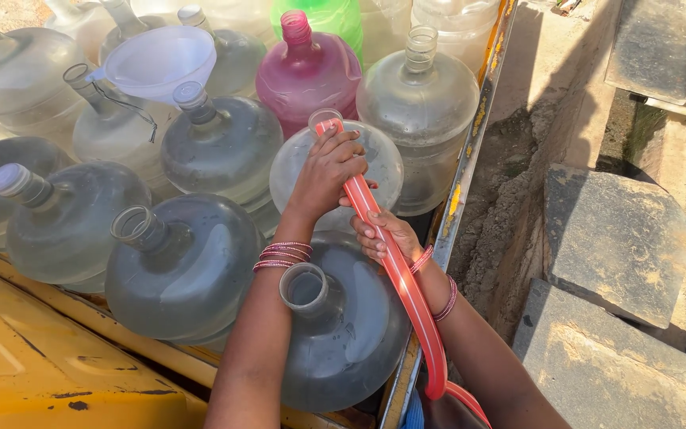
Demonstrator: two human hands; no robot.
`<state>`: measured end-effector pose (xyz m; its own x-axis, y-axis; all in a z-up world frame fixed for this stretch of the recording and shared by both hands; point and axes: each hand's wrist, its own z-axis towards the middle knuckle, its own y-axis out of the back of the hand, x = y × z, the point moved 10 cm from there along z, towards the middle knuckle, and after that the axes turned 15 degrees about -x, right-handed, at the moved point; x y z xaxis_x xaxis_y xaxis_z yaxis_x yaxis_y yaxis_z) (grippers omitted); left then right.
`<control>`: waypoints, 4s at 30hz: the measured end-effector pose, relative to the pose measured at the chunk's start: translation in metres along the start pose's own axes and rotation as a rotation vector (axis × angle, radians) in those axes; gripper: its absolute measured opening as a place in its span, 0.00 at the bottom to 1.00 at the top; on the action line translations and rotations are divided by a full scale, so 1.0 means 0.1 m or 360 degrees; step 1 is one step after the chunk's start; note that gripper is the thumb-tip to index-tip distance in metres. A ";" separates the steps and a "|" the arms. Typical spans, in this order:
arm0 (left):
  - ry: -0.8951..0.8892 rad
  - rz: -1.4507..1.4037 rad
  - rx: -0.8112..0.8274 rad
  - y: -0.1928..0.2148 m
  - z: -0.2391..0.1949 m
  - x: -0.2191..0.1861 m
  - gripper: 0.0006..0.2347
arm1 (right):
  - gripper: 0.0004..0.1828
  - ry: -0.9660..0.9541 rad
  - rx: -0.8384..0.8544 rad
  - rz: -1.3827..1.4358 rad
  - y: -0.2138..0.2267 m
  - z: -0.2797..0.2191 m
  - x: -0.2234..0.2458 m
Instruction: The person fills large plastic water bottles on the back of a vehicle using a long red hose, holding the hose in place by hand over the opening of each bottle.
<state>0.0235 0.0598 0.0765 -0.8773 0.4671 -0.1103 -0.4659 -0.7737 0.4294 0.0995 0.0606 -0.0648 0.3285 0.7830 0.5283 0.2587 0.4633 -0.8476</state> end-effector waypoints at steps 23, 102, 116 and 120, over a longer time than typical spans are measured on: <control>-0.0076 -0.0018 -0.0080 -0.04 -0.05 0.02 0.13 | 0.30 -0.0025 0.0035 0.0091 -0.03 -0.02 0.04; 0.0037 0.0035 0.0252 -0.15 -0.06 0.10 0.12 | 0.27 -0.0012 0.0040 0.0119 -0.03 -0.04 0.05; 0.0453 -0.1763 0.0451 1.39 0.54 -1.41 0.15 | 0.27 0.0052 0.0073 -0.0007 0.42 0.01 -0.01; 0.0430 -0.2256 0.0724 1.19 0.19 -2.45 0.19 | 0.32 -0.0058 0.0114 0.0131 0.11 -0.02 0.03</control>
<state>0.1851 -0.1386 0.1713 0.2358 0.5613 -0.7933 -0.8894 0.4535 0.0566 0.1052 0.0668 -0.0725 0.3126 0.8336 0.4555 0.1663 0.4241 -0.8902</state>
